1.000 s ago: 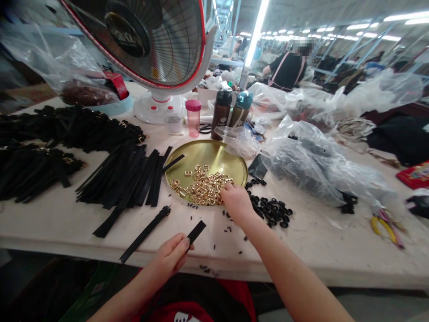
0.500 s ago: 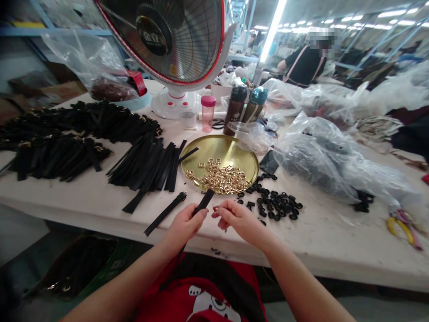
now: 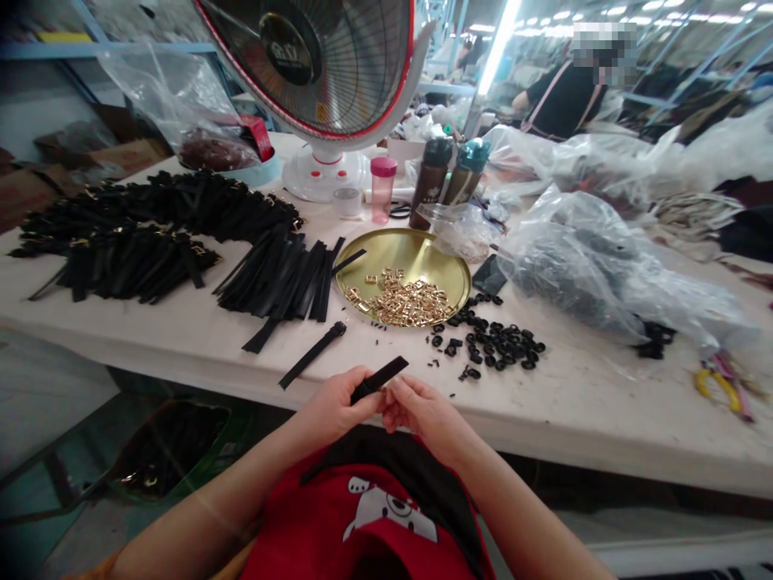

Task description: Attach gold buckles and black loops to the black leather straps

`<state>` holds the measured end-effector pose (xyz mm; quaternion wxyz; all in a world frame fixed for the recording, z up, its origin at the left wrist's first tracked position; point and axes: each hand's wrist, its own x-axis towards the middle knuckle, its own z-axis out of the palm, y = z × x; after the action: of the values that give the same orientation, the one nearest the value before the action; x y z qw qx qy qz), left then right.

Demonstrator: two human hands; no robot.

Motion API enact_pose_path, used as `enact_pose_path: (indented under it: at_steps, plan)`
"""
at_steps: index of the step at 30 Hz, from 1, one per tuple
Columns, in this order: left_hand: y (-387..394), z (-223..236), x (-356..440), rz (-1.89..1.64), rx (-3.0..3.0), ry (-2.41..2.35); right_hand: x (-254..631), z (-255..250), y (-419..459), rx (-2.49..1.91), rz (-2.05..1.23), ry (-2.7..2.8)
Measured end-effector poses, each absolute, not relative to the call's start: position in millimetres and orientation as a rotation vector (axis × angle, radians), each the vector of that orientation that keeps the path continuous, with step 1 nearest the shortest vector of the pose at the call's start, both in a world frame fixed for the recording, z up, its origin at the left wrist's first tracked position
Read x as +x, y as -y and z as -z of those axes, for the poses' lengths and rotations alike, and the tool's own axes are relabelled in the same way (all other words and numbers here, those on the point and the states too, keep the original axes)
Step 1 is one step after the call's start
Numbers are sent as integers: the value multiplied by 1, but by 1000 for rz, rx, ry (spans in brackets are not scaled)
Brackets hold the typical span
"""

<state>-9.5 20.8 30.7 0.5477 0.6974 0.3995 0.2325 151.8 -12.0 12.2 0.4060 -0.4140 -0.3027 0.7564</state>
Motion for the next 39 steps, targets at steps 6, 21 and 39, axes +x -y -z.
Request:
enact_pose_path:
  at_steps: [6, 21, 39]
  plan:
    - [-15, -19, -17, -521, 1710, -1111, 159, -6, 8, -1099, -1722, 453]
    - [-24, -2, 5, -329, 1693, -1055, 141, 13, 9, -1177, -1490, 368]
    - [-20, 12, 5, -345, 1465, -1030, 141, 13, 22, -1505, -1351, 808]
